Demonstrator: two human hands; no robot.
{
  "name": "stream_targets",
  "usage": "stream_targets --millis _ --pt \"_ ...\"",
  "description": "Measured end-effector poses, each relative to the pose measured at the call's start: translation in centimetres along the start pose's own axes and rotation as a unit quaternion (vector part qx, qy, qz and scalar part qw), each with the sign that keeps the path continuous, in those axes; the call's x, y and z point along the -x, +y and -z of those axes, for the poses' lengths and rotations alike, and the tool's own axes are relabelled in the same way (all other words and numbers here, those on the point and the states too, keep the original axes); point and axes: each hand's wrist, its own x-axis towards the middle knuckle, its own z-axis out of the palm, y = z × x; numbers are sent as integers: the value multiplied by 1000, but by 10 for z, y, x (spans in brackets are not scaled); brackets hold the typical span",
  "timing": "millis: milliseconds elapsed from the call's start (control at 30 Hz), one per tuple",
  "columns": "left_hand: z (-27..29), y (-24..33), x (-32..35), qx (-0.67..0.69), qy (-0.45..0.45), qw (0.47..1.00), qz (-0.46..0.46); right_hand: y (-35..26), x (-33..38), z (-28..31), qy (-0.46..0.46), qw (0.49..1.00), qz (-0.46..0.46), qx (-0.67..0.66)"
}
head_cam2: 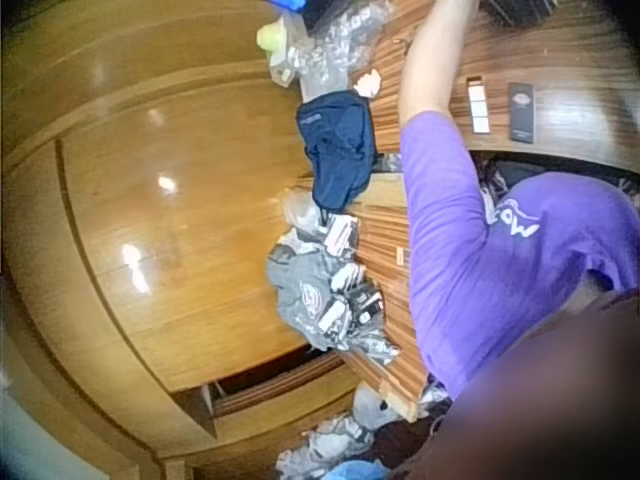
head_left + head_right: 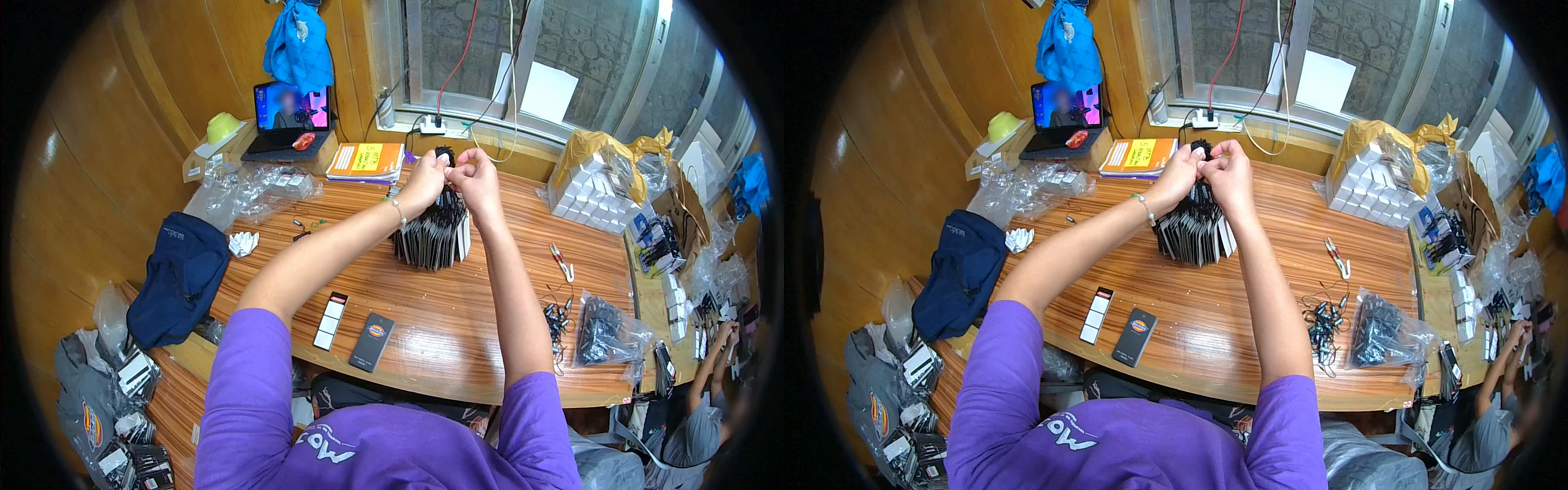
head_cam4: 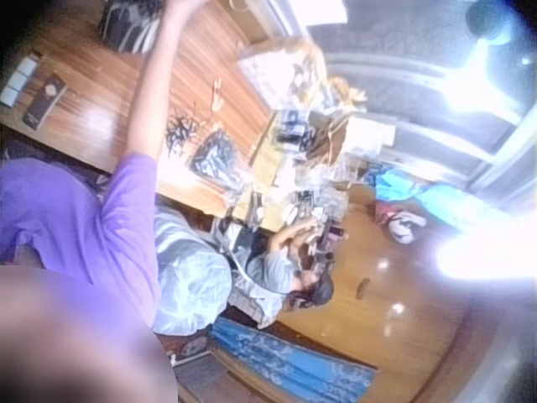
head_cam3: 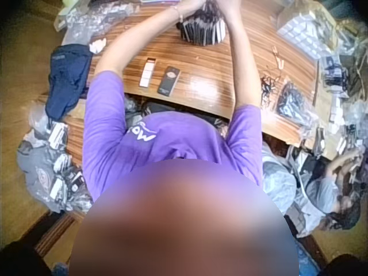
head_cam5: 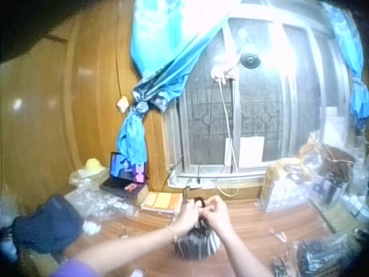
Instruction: The person gathers a large bundle of black cables, untangles them, and places them on the table. They then pick up small rectangular boxes, open one, and move items around the cluttered workspace.
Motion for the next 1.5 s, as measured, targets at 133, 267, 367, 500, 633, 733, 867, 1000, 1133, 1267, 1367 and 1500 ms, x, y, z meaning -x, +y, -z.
stream_targets --millis 133,267,367,500,633,733,867,1000,1133,1267,1367,1500 --pt "8 -38 -16 -7 21 999 -50 6 1 -1 -10 975 -98 -198" --pt "3 -28 -10 2 10 1000 -29 1 9 15 -6 838 -224 -497" --pt "8 -14 -6 17 -22 999 -16 2 11 16 -70 920 -203 -329" --pt "11 -5 2 -5 -57 998 -7 5 6 20 -189 974 -126 0" --pt "11 1 8 -18 -75 997 9 2 -1 25 -256 956 -109 93" --pt "15 3 5 15 -81 997 -7 0 -3 32 -272 950 -128 81" --pt "21 9 2 62 -110 992 -6 0 13 49 -228 957 -158 -87" --pt "25 13 2 41 -136 990 2 -5 36 35 -102 958 -119 -239" --pt "24 20 5 -30 -168 984 -54 10 47 2 -14 979 24 -203" --pt "18 25 12 -93 -118 987 -51 16 50 -10 23 985 16 -170" --pt "20 31 15 -107 -141 981 -72 13 49 -11 39 974 26 -224" --pt "15 41 25 -193 -157 962 -112 13 42 -5 45 951 66 -300"
